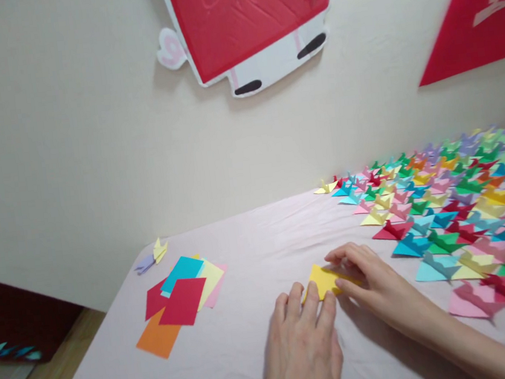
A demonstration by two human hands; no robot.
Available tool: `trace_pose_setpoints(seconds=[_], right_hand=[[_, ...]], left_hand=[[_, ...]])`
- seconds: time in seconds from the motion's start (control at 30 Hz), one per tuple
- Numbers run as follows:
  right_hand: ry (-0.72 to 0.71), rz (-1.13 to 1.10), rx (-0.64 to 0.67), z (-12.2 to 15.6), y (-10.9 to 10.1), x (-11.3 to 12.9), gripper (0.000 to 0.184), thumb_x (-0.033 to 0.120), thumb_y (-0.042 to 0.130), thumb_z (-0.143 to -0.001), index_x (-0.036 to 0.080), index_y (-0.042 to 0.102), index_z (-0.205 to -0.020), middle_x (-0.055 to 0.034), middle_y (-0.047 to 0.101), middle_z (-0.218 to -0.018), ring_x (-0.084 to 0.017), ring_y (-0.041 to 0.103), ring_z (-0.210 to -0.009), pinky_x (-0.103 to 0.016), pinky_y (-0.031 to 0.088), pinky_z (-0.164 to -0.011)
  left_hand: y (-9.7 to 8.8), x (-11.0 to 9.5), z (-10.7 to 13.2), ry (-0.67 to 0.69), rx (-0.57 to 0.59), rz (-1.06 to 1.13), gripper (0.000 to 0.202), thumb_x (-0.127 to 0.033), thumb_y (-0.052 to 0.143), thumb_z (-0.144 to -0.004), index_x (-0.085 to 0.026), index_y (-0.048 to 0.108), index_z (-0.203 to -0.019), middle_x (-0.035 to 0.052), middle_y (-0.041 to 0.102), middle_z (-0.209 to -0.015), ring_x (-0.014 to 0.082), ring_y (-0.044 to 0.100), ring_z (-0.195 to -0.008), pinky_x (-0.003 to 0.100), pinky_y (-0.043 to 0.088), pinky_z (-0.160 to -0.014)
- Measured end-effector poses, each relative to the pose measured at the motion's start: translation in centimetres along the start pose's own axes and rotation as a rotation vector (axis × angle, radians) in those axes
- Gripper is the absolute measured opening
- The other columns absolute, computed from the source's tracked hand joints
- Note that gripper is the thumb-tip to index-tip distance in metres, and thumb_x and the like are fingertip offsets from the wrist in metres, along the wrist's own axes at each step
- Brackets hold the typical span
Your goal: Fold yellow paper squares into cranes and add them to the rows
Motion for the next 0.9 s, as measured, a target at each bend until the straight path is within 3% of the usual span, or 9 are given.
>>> trace_pose_setpoints(seconds=[0.13,0.33,0.53,0.9], right_hand=[[-0.117,0.109,0.037,0.6,0.9,0.5,0.022,0.014,0.053,-0.076,0.022,0.058,-0.095,-0.0067,0.062,-0.1,-0.026,0.055,-0.096,-0.043,0.045,-0.087],[-0.133,0.133,0.02,0.5,1.0,0.0,0.025,0.011,0.053,-0.076,0.024,0.055,-0.096,-0.0056,0.061,-0.101,-0.026,0.055,-0.097,-0.042,0.044,-0.086],[-0.123,0.155,0.042,0.6,1.1,0.1,0.027,0.01,0.053,-0.075,0.024,0.055,-0.098,-0.0054,0.061,-0.102,-0.025,0.054,-0.097,-0.042,0.043,-0.086],[-0.108,0.158,0.032,0.5,1.0,0.1,0.027,0.012,0.052,-0.074,0.024,0.056,-0.097,-0.0061,0.063,-0.101,-0.026,0.056,-0.098,-0.043,0.043,-0.086]], left_hand=[[0.2,0.2,0.1,0.006,0.051,0.05,0.039,-0.036,0.054,-0.094,-0.028,0.055,-0.133,0.0044,0.062,-0.133,0.0276,0.054,-0.117,0.045,0.047,-0.095],[0.3,0.7,0.0,0.022,0.181,0.125,0.042,-0.039,0.054,-0.094,-0.028,0.053,-0.135,0.0094,0.056,-0.138,0.0323,0.05,-0.124,0.051,0.045,-0.099],[-0.6,1.1,-0.1,0.039,0.104,0.09,0.036,-0.039,0.058,-0.092,-0.027,0.057,-0.126,0.011,0.039,-0.153,0.034,0.041,-0.134,0.052,0.043,-0.1],[-1.1,1.5,0.3,-0.004,0.008,0.042,0.018,-0.034,0.058,-0.09,-0.02,0.064,-0.101,0.0115,0.055,-0.14,0.0328,0.047,-0.129,0.051,0.043,-0.098]])
Point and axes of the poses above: each hand's wrist, its own z-axis away from the middle knuckle, its own y-axis out of the palm, x = y × z, the point moved 5 cm from there along -z, towards the middle knuckle
